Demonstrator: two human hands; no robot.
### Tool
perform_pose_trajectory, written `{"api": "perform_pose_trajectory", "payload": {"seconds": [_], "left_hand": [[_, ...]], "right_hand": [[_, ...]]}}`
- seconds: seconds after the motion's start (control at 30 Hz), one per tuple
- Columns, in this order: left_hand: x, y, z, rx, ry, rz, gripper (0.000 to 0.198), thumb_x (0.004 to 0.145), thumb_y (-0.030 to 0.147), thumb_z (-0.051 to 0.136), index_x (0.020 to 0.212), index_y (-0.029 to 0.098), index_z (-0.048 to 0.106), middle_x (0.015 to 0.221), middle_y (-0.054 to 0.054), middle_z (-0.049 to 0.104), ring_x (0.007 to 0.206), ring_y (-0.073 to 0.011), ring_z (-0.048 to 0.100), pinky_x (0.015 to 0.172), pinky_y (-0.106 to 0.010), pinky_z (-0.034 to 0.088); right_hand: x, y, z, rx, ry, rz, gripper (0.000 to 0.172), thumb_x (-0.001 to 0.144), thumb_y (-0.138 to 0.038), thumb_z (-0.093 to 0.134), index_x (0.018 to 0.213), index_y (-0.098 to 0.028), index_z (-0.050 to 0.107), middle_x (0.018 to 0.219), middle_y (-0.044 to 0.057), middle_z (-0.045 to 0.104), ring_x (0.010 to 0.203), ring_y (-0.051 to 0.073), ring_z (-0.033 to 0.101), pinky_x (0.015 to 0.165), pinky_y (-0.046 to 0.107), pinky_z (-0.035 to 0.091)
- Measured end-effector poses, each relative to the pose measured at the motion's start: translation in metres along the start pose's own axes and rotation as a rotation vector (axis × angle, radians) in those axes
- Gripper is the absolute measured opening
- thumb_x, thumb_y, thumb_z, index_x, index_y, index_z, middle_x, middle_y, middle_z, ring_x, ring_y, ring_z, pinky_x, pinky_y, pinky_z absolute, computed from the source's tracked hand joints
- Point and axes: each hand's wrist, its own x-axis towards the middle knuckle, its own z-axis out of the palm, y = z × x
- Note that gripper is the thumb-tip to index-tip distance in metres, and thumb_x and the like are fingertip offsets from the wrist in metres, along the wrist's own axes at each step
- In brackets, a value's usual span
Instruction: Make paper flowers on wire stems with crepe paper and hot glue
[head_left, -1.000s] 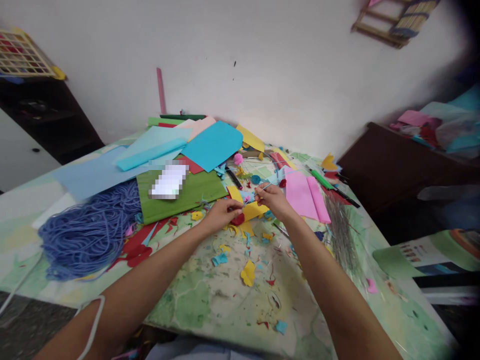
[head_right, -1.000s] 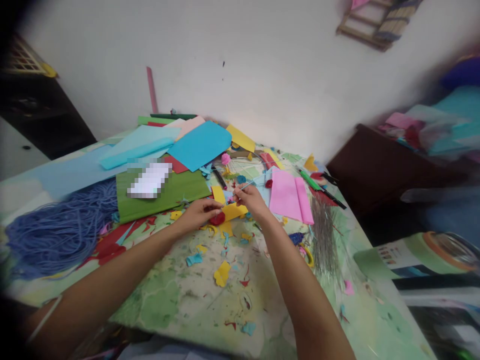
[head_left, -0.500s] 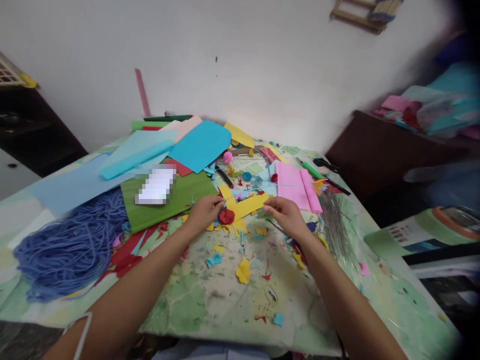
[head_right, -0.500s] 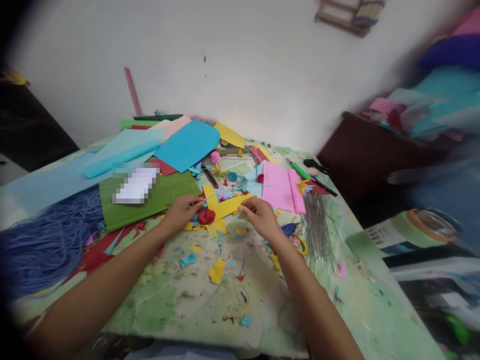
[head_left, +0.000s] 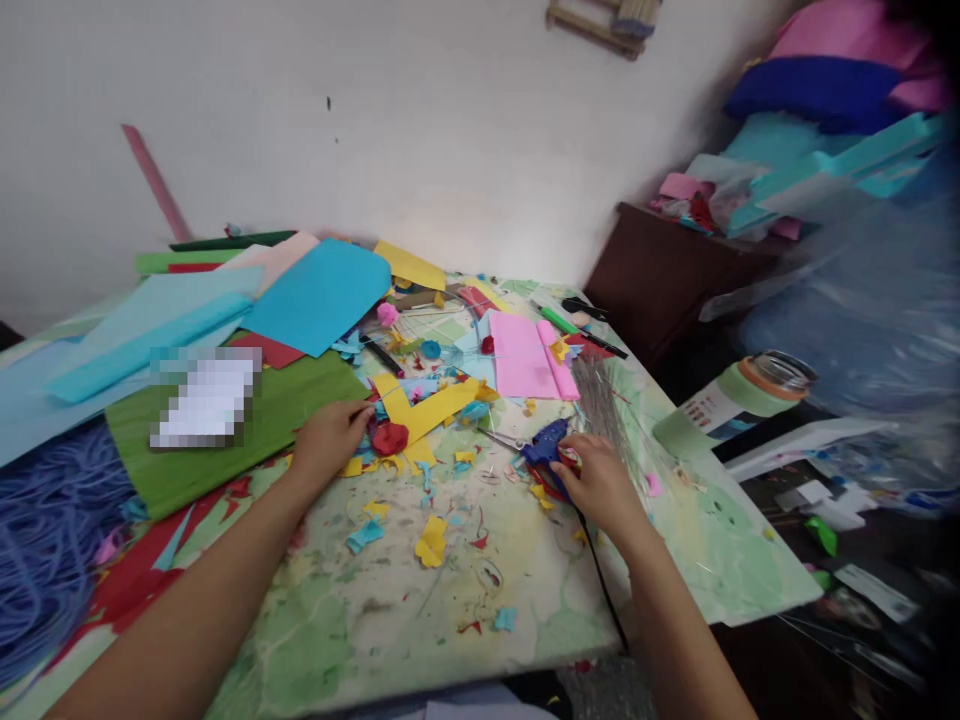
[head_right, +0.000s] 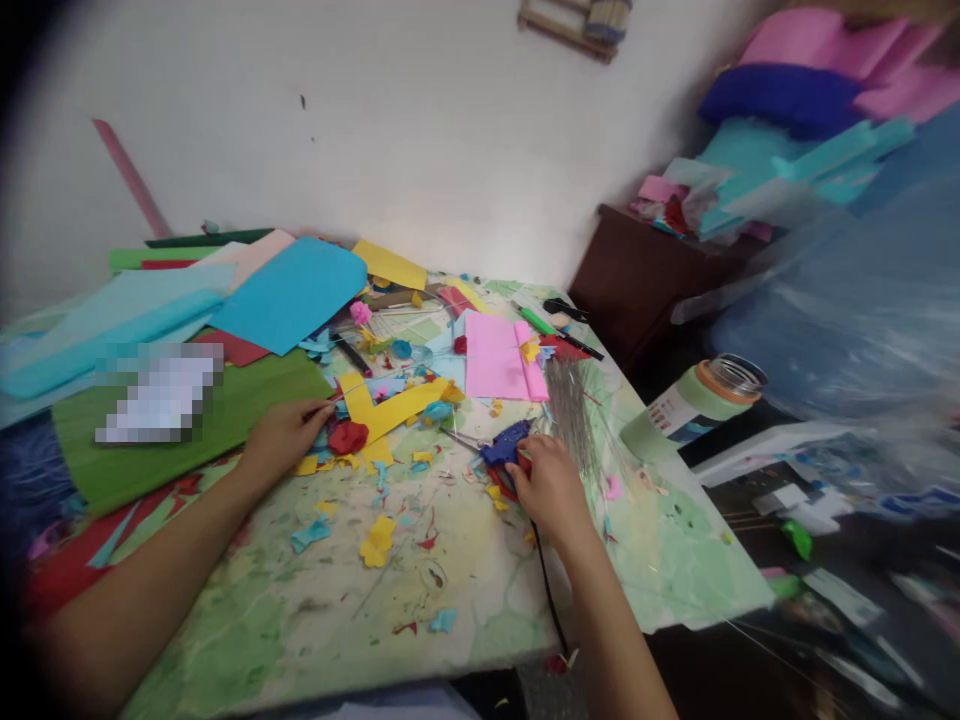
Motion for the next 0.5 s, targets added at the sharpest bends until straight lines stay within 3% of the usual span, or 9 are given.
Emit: {"api": "perform_pose_trajectory", "payload": {"seconds": [0.2,0.3,0.5], "left_hand": [[-0.005,0.008,-0.003,0.183,0.017,0.142,0.038,0.086,0.035,0.036,0.094,0.017,0.069,0.097,-0.011,0.068,0.092,-0.0256,0.059,0.074,-0.033,0.042],[-0.005,0.013,-0.005,0.259,0.009,0.216,0.037,0.086,0.03,0.035,0.09,0.017,0.069,0.089,-0.011,0.068,0.086,-0.0243,0.059,0.072,-0.032,0.042],[-0.001,0.005,-0.002,0.193,-0.011,0.25,0.035,0.085,0.027,0.037,0.1,0.018,0.068,0.1,-0.01,0.067,0.092,-0.0236,0.058,0.078,-0.033,0.045]], "right_hand": [[-0.012,-0.01,0.01,-0.112,-0.027,0.076,0.04,0.074,-0.039,0.059,0.101,-0.011,0.059,0.096,0.015,0.062,0.094,0.028,0.053,0.084,0.039,0.04],[-0.012,-0.011,0.012,-0.126,-0.04,0.088,0.038,0.074,-0.037,0.058,0.1,-0.01,0.058,0.096,0.016,0.061,0.094,0.029,0.053,0.083,0.04,0.041],[-0.019,-0.012,-0.005,0.075,-0.016,0.125,0.037,0.076,-0.041,0.056,0.1,-0.012,0.057,0.096,0.013,0.061,0.092,0.027,0.055,0.082,0.04,0.043]]}}
